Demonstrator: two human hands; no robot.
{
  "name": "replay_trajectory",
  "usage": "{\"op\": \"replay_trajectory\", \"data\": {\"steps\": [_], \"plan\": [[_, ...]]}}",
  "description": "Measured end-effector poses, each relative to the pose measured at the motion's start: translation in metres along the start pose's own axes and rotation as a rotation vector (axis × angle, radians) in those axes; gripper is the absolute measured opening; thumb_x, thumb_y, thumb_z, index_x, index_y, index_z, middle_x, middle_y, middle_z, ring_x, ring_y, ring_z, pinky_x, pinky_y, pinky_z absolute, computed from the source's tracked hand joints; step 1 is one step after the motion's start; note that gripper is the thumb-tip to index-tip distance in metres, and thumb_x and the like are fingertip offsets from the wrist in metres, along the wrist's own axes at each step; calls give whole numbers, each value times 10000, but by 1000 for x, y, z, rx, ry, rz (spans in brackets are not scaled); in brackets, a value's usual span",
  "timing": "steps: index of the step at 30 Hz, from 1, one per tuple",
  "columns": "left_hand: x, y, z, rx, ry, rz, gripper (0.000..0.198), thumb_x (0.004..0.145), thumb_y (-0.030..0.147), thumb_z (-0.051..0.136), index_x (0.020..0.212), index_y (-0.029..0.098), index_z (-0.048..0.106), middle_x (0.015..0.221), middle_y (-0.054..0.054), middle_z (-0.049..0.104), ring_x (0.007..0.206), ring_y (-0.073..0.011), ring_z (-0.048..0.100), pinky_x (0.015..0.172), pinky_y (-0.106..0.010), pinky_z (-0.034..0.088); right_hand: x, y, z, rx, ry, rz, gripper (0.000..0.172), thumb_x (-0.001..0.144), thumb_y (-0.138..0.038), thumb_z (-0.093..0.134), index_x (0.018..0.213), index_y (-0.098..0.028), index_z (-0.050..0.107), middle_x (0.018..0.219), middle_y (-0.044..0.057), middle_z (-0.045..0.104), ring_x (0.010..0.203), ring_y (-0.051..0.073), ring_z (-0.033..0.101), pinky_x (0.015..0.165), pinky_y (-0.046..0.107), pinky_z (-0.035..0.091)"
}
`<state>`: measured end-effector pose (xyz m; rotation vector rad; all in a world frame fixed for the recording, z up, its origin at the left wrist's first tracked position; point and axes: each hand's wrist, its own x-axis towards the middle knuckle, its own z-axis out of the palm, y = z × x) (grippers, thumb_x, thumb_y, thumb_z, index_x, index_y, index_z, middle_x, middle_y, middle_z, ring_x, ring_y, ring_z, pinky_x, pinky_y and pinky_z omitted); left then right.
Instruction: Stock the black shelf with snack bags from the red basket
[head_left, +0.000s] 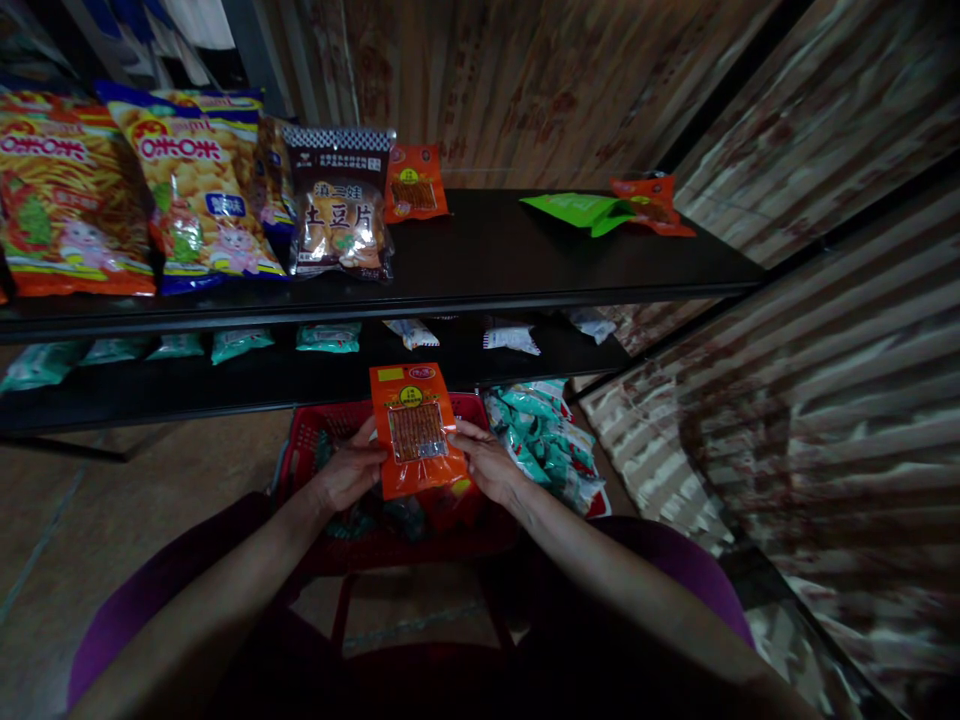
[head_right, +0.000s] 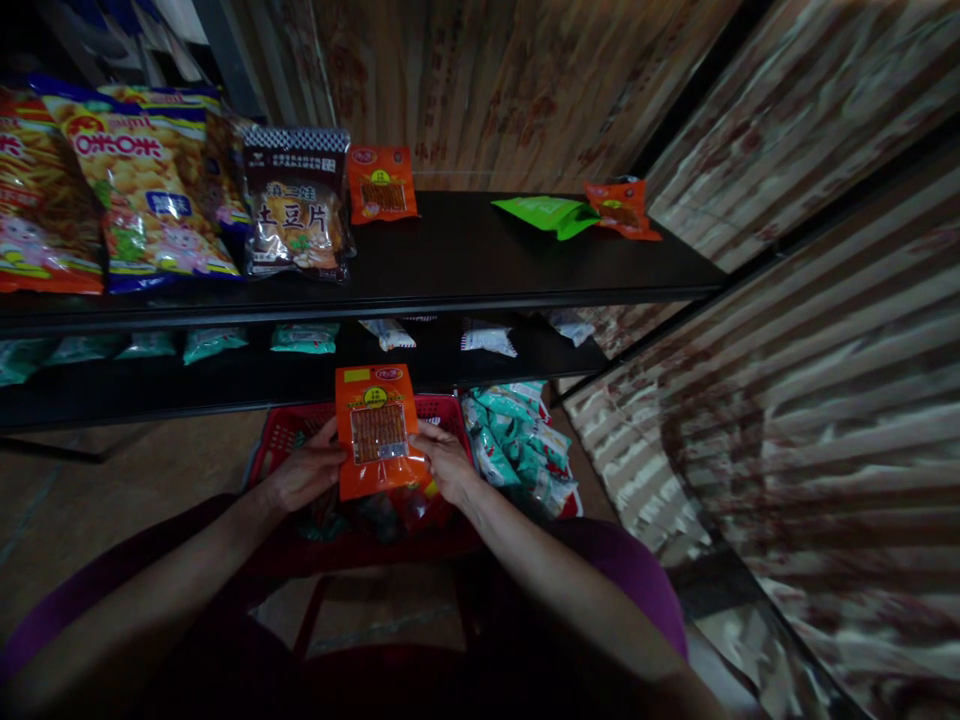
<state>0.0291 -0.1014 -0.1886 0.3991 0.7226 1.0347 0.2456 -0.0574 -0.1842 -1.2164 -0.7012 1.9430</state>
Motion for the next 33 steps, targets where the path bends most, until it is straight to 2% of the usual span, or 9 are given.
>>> {"op": "replay_trajectory", "data": {"steps": [5,13,23,30,33], "plan": [[1,1,3,-5,101,3,821,671,-4,647,1398,246,362,1080,-51,695,950,-209,675,891,-370,506,-8,-4,3,-1,-108,5,429,551,-173,798,967,-224,704,894,-8,754,781,146,687,747,258,510],[1,4,7,7,77,2,836,680,-7,638,1414,261,341,1079,-44,696,964,-207,672,931,-386,495,-10,-5,-1,-34,-144,5,494,555,-140,756,1037,-216,680,841,-12,746,717,136,670,713,257,487],[0,3,7,-6,82,-3,818,688,-2,633,1411,254,348,1109,-54,683,1001,-207,658,963,-384,470,-11,-4,0,-73,-126,-40,503,578,-104,694,1069,-209,675,868,-17,749,741,142,673,716,262,476],[-2,5,12,12,65,33,833,680,23,656,1417,260,346,1169,-63,658,1017,-213,648,992,-409,446,-9,0,-1,-111,-105,-79,501,581,-167,744,1076,-206,675,860,0,740,749,152,670,746,277,488],[-2,6,14,1,82,36,822,673,13,651,1403,256,364,1160,-62,662,1009,-220,652,987,-417,451,-7,3,-3,-192,-101,-119,511,637,-220,716,1142,-225,641,893,12,732,792,171,672,779,309,504]]}}
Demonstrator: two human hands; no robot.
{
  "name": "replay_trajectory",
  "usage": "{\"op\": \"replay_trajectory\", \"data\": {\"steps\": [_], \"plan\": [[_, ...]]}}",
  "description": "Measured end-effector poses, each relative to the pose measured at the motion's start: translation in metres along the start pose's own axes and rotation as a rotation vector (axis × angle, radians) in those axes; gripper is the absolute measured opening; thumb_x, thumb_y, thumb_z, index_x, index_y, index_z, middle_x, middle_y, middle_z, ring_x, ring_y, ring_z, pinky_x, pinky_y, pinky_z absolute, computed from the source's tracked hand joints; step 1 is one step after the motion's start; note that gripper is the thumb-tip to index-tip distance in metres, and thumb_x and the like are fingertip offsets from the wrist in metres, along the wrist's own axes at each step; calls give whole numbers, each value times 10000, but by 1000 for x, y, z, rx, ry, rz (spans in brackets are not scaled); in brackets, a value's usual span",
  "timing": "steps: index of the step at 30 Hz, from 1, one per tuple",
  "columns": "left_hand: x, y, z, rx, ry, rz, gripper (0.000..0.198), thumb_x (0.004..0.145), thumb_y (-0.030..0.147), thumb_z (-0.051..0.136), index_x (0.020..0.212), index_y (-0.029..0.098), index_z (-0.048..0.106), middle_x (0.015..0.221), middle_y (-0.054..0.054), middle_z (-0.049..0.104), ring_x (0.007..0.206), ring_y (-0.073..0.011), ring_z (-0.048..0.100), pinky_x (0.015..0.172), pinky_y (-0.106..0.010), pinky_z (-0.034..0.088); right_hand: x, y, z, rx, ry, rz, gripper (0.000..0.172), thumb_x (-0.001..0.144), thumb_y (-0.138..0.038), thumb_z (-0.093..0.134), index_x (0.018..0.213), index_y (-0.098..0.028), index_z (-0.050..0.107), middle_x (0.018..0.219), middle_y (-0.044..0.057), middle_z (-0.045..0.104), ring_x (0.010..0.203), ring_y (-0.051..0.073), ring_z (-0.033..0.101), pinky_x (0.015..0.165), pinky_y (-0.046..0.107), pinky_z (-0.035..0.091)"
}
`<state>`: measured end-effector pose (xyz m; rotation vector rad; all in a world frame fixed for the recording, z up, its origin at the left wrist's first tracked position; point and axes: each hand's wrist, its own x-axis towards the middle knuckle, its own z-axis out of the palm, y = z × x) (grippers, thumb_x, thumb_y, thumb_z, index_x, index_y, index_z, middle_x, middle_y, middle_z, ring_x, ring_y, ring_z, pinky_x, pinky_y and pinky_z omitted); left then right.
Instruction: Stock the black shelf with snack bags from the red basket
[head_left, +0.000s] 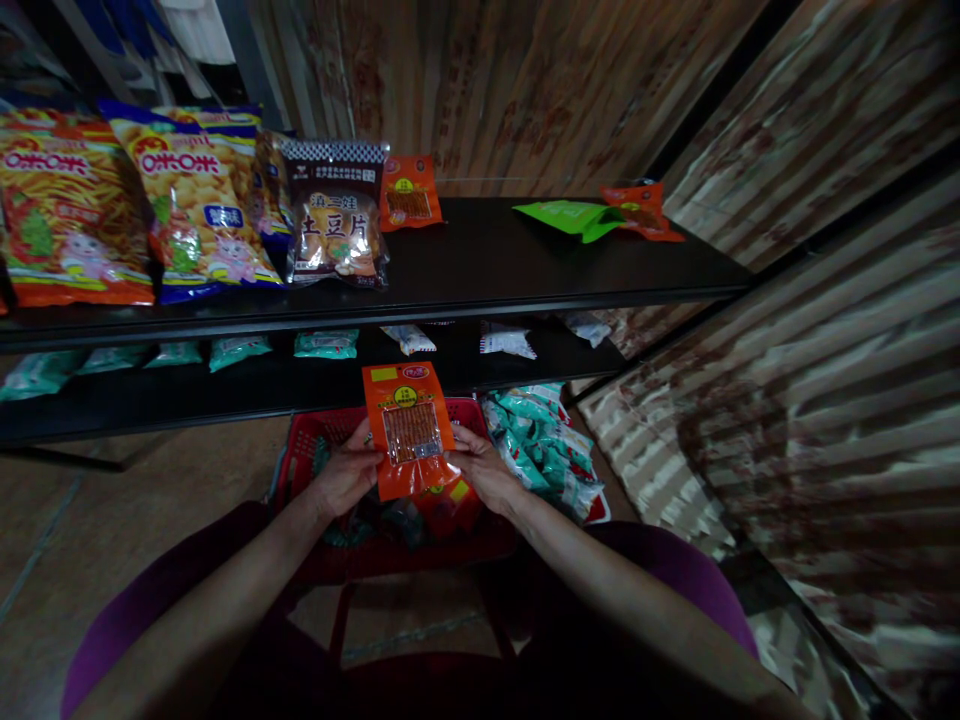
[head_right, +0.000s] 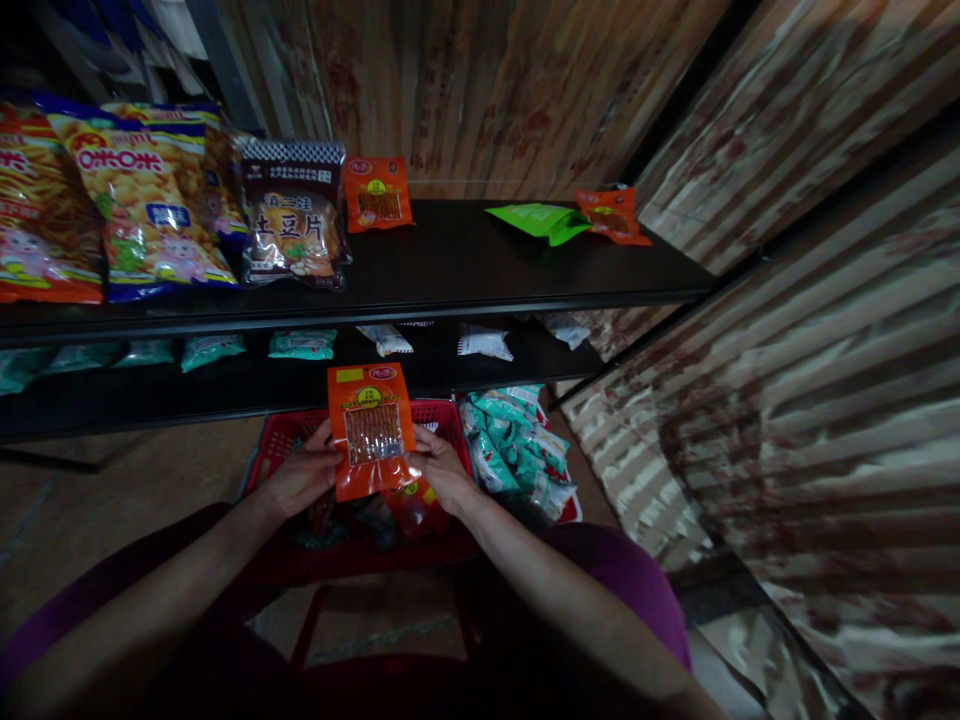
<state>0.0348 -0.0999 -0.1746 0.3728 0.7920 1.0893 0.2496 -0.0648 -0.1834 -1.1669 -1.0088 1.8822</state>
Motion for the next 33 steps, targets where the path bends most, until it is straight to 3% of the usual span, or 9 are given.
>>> {"op": "replay_trajectory", "data": {"steps": [3,6,10,16,19,22,26,29,33], "plan": [[0,0,4,-7,10,7,827,660,7,654,1397,253,372,1170,-63,659,1036,-231,643,990,-416,449,-1,2,-2,-268,125,-181,590,693,-221,665,1271,-272,554,1091,40,688,1016,220,630,917,405,482],[-1,-3,11,-7,25,42,835,654,13,662,1399,254,373,1191,-64,652,1057,-230,634,990,-401,451,-7,3,-3,-703,249,-485,589,717,-177,638,1291,-274,553,1386,65,504,1313,275,404,1096,497,318],[-4,-8,21,3,20,74,840,673,60,695,1413,282,366,1208,-62,647,1063,-233,632,970,-391,465,-19,4,5,-927,107,-607,445,821,-241,582,1265,-274,584,1435,74,455,1353,280,351,1123,525,272],[-13,-18,27,125,-115,-64,595,771,224,692,1325,341,511,1430,-62,475,1242,-290,508,961,-453,468,-30,6,16,-409,-130,-191,679,787,-415,663,1403,-296,404,1442,61,457,1355,245,382,1116,455,312],[-14,-23,28,157,-135,-106,434,764,297,702,1193,264,643,1448,-85,452,1304,-333,430,959,-488,464,-27,11,16,-52,-47,-46,581,700,-377,751,1241,-273,564,1234,53,633,1203,238,546,1023,408,428],[-10,-23,23,175,-60,-17,345,730,323,726,1047,187,713,1312,-122,582,1236,-333,498,941,-472,473,-20,14,14,263,87,99,382,614,-331,802,946,-194,671,892,44,726,881,224,681,847,373,532],[4,-14,7,248,288,196,196,700,310,737,825,159,724,924,-81,720,895,-236,663,827,-360,500,-14,13,11,442,113,120,313,552,-210,813,826,-166,667,824,38,730,768,188,691,769,313,555],[11,-9,-2,236,524,234,181,660,279,762,795,181,693,879,-40,710,829,-196,654,744,-308,493,-13,12,11,445,126,113,283,572,-198,794,821,-173,662,842,44,732,804,199,697,738,309,567],[7,-14,3,223,315,-21,270,693,331,741,906,174,686,965,-79,715,872,-222,659,742,-333,490,-12,15,10,434,138,87,254,593,-203,782,811,-181,653,886,60,732,893,222,692,744,317,572]]}}
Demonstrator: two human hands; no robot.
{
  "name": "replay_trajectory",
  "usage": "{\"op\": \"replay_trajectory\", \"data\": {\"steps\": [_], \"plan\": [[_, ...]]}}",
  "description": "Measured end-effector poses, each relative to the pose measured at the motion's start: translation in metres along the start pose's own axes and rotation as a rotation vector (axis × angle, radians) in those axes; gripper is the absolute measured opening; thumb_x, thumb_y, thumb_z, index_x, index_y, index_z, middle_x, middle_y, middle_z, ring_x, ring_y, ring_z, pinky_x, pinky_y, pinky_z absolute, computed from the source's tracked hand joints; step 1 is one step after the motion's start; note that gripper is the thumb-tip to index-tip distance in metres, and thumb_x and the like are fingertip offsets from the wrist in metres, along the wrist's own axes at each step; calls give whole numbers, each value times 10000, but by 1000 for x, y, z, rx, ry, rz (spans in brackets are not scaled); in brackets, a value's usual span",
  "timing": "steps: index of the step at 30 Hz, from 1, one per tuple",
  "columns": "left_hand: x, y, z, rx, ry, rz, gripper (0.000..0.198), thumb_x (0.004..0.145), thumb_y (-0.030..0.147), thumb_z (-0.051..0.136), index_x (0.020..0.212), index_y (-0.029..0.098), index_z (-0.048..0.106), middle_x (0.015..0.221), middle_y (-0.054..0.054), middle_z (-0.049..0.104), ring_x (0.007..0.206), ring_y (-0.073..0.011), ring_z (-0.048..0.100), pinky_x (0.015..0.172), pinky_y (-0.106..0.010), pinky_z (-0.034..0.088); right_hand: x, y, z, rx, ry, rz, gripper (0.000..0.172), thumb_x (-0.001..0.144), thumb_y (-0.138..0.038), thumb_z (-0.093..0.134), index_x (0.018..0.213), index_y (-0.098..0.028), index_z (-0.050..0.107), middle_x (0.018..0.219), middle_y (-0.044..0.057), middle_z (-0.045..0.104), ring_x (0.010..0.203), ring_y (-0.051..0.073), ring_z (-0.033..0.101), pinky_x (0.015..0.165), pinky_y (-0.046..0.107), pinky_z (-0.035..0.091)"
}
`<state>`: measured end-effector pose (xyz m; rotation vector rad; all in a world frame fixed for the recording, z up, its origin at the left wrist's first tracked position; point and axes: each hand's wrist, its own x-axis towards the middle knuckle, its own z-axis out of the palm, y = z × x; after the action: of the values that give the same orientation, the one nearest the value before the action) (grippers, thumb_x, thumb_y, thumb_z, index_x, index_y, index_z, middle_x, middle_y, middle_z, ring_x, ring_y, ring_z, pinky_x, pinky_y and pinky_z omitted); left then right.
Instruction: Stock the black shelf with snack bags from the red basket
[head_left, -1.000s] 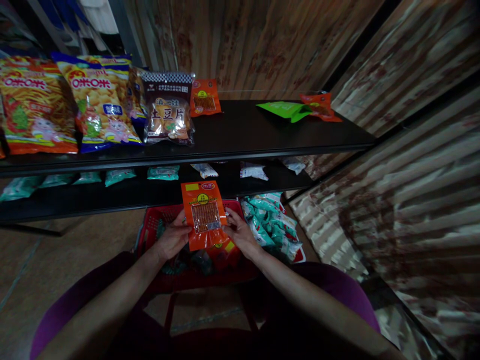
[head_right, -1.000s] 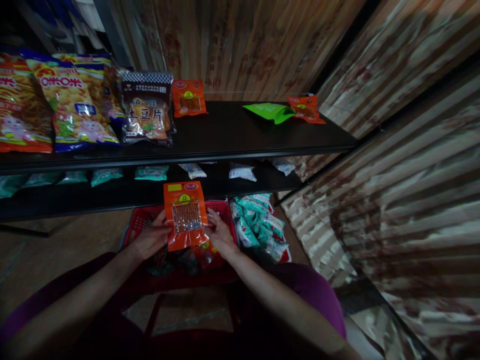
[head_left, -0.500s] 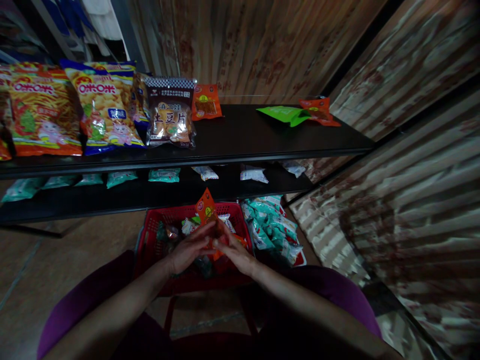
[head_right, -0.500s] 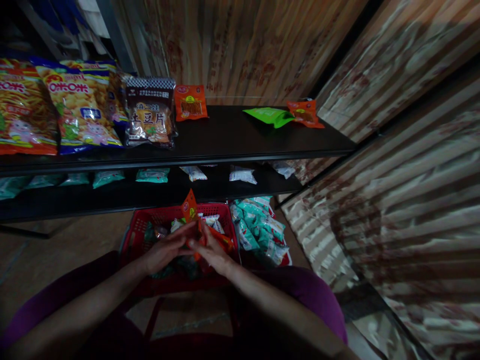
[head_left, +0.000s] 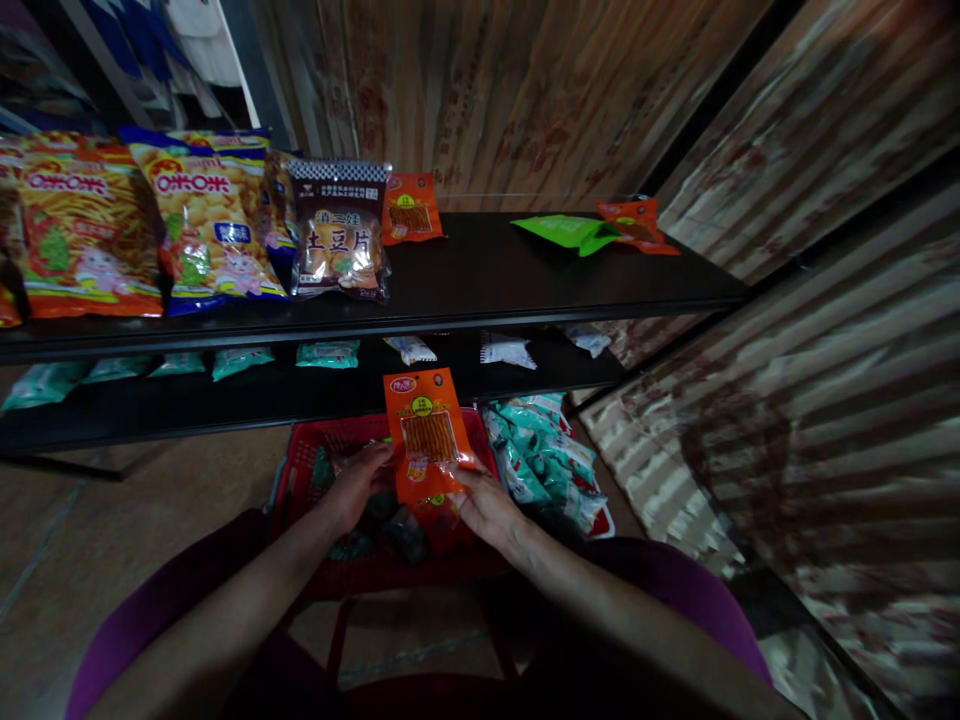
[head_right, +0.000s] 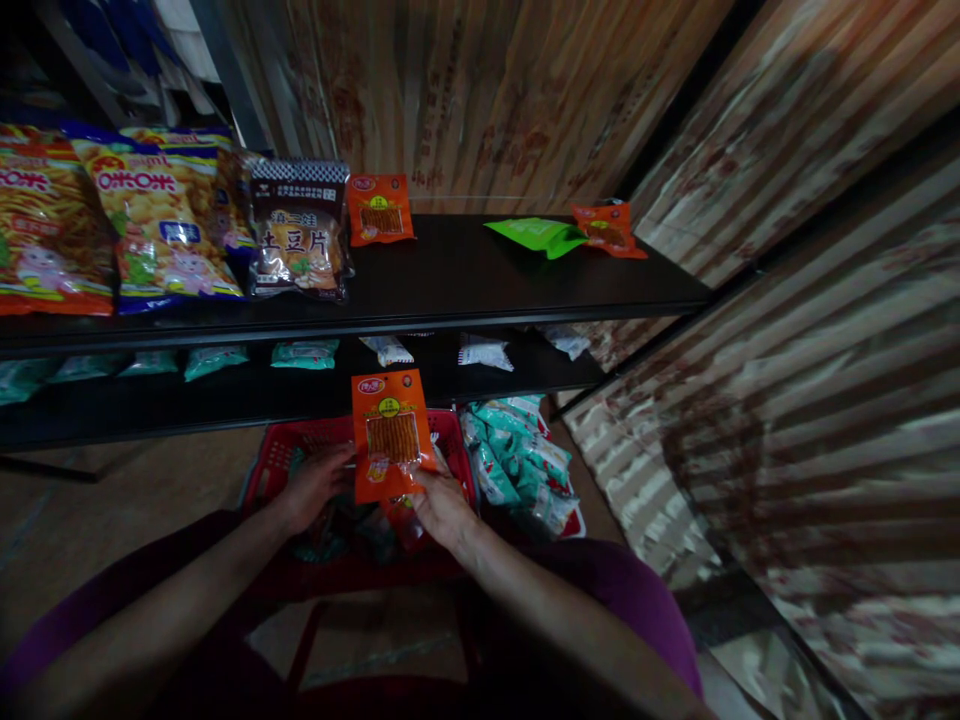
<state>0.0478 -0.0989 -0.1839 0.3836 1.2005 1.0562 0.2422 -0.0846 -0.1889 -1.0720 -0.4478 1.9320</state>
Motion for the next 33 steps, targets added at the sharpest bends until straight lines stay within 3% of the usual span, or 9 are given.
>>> {"op": "replay_trajectory", "data": {"steps": [2,5,9,14,18,22,25,30,33], "plan": [[-7,-4,6,13,-147,-79,309,699,318,742,969,179,681,1005,-89,717,907,-228,661,781,-347,488,0,0,0,6,10,-6,276,578,-199,794,816,-185,654,907,56,732,904,218,691,769,316,570],[-13,-9,12,13,-213,-76,381,651,239,783,1014,200,671,1009,-75,720,927,-224,660,820,-359,486,-1,-2,1,-17,10,-17,295,556,-209,808,810,-193,658,924,52,734,916,224,689,814,334,561],[-11,-12,10,19,-176,-53,413,619,217,797,1010,204,667,900,-46,720,862,-204,664,815,-362,496,-6,-7,5,-35,-7,-8,353,538,-201,811,861,-202,669,901,43,740,949,239,679,854,355,544],[-8,-14,7,49,-129,-17,430,626,215,772,1043,211,664,941,-49,716,857,-206,664,786,-351,506,-10,-10,9,29,-33,38,496,511,-124,797,981,-219,669,887,22,746,894,216,692,833,325,541],[-9,-14,6,92,-93,-5,417,612,199,766,1016,221,669,928,-44,720,864,-218,669,786,-353,510,-10,-11,3,-9,-59,65,496,506,-106,793,978,-200,672,881,30,746,804,191,699,790,308,546],[-11,-17,3,138,-105,-42,438,599,219,771,1024,216,665,932,-56,725,886,-240,676,832,-377,499,-7,-6,-6,-69,23,70,434,523,-204,814,937,-200,682,813,39,742,758,216,705,722,338,557],[-14,-23,1,186,-111,-71,495,557,282,803,1025,206,663,945,-77,724,927,-267,669,846,-398,496,-8,-1,-10,-148,5,46,394,521,-256,819,891,-201,696,772,49,735,756,253,706,713,376,551],[-18,-35,3,236,-83,-45,630,510,613,748,949,166,684,1004,-113,711,956,-303,654,810,-413,516,-19,-2,-10,-288,-4,1,362,549,-349,815,849,-173,715,787,53,736,837,249,695,854,379,492],[-18,-37,7,265,-41,10,691,486,713,696,900,160,695,990,-129,715,956,-313,654,811,-419,523,-29,-9,-10,-362,-43,-59,393,595,-442,793,884,-186,723,826,57,736,861,255,686,883,392,473]]}}
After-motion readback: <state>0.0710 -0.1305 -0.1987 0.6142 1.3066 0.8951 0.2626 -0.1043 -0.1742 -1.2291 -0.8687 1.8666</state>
